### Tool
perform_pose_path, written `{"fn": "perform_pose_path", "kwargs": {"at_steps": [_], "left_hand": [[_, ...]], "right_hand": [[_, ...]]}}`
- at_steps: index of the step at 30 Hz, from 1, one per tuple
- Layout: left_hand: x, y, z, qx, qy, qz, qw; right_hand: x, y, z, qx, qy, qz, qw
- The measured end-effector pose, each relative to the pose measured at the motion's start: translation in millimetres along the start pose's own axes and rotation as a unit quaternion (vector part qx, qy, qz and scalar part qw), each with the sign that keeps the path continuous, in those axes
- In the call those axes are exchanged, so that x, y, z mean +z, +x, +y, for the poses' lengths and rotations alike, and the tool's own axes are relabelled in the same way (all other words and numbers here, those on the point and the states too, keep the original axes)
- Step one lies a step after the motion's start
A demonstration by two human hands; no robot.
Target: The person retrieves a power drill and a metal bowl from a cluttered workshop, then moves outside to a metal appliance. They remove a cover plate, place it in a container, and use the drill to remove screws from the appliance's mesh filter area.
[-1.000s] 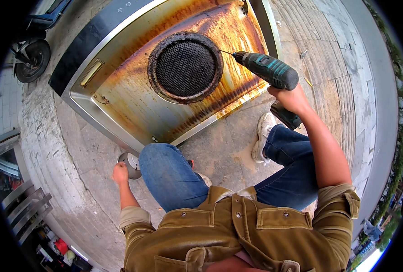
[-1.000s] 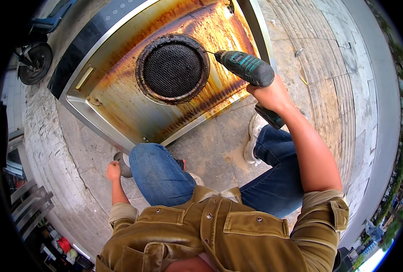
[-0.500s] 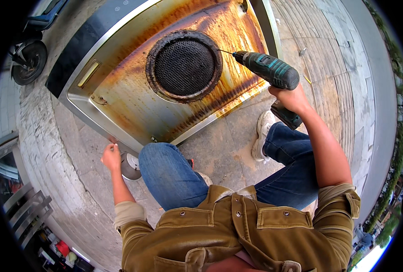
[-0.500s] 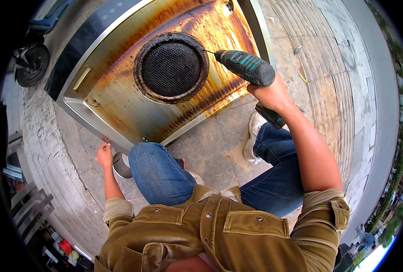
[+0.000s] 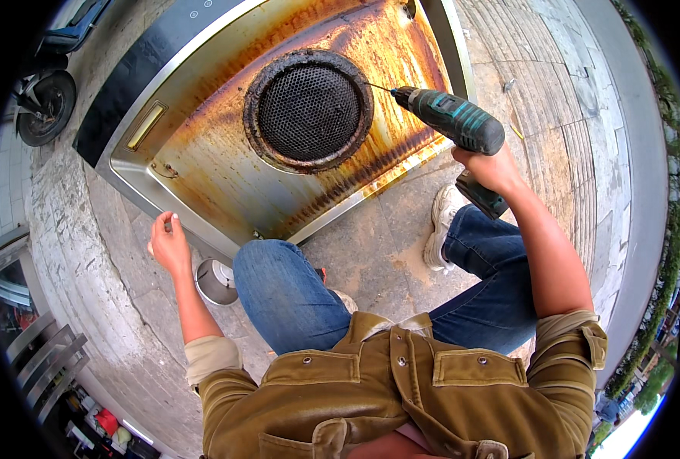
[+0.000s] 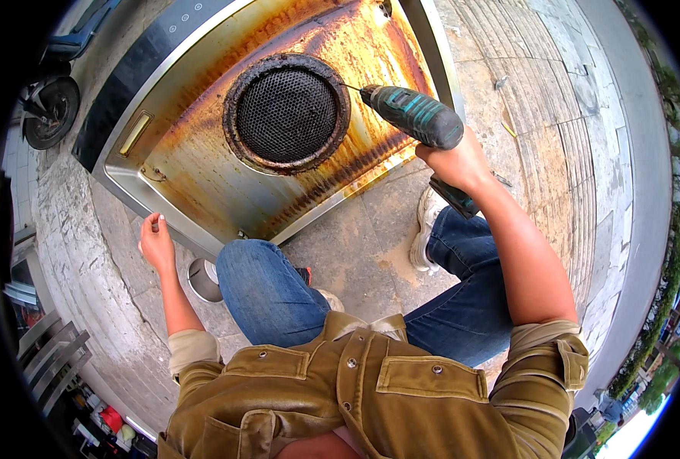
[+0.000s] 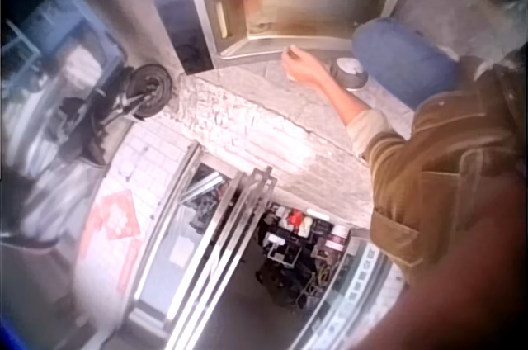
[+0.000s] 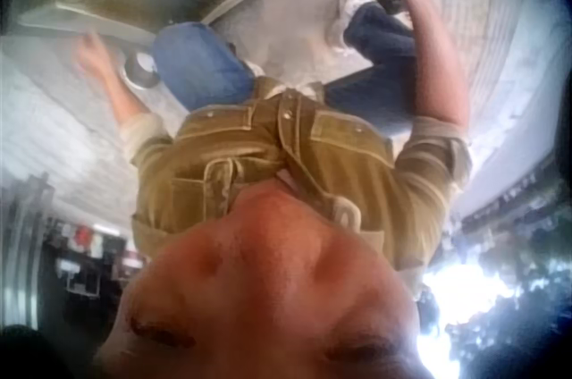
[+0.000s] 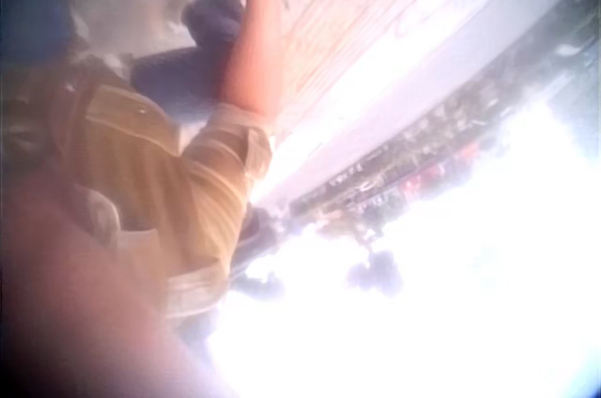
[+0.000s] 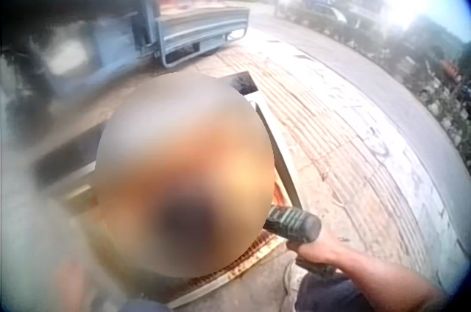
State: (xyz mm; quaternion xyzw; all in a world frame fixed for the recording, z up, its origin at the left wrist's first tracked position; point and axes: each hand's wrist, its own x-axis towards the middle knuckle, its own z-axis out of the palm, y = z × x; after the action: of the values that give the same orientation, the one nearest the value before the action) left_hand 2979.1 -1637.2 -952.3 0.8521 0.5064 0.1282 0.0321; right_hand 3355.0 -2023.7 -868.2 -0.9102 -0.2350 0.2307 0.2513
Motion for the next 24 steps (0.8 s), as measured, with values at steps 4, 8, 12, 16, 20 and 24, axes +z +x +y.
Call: {"fn": "perform_pose_path", "kwargs": {"at_steps": [4,8,12,16,20,24], "left_hand": [[2.0,1.8,5.9,0.001,-0.014,0.001,1.0],[2.4,-0.2,10.5,0.006,-0.014,0.001,1.0],[4.5,2.1,10.3,0.002,-0.026,-0.003,1.0],[-4.1,21.5,33.5,0.039,-0.048,0.021,0.998],[-19.9,77.2,77.9,0.143,-0.041,0.108,0.983],[-44.4,162.2,141.9,0.279,-0.029,0.228,0.932]], "right_hand": [[0.4,2.1,3.7,0.007,0.0,-0.012,1.0],[1.4,2.7,4.4,0.012,0.002,-0.013,1.0],[1.4,2.8,2.8,0.015,0.01,-0.01,1.0],[2.9,3.4,5.7,0.001,0.004,-0.01,1.0],[3.1,2.5,-0.5,-0.014,-0.001,0.024,1.0],[-1.0,2.9,-5.8,0.0,-0.023,0.003,1.0]]}}
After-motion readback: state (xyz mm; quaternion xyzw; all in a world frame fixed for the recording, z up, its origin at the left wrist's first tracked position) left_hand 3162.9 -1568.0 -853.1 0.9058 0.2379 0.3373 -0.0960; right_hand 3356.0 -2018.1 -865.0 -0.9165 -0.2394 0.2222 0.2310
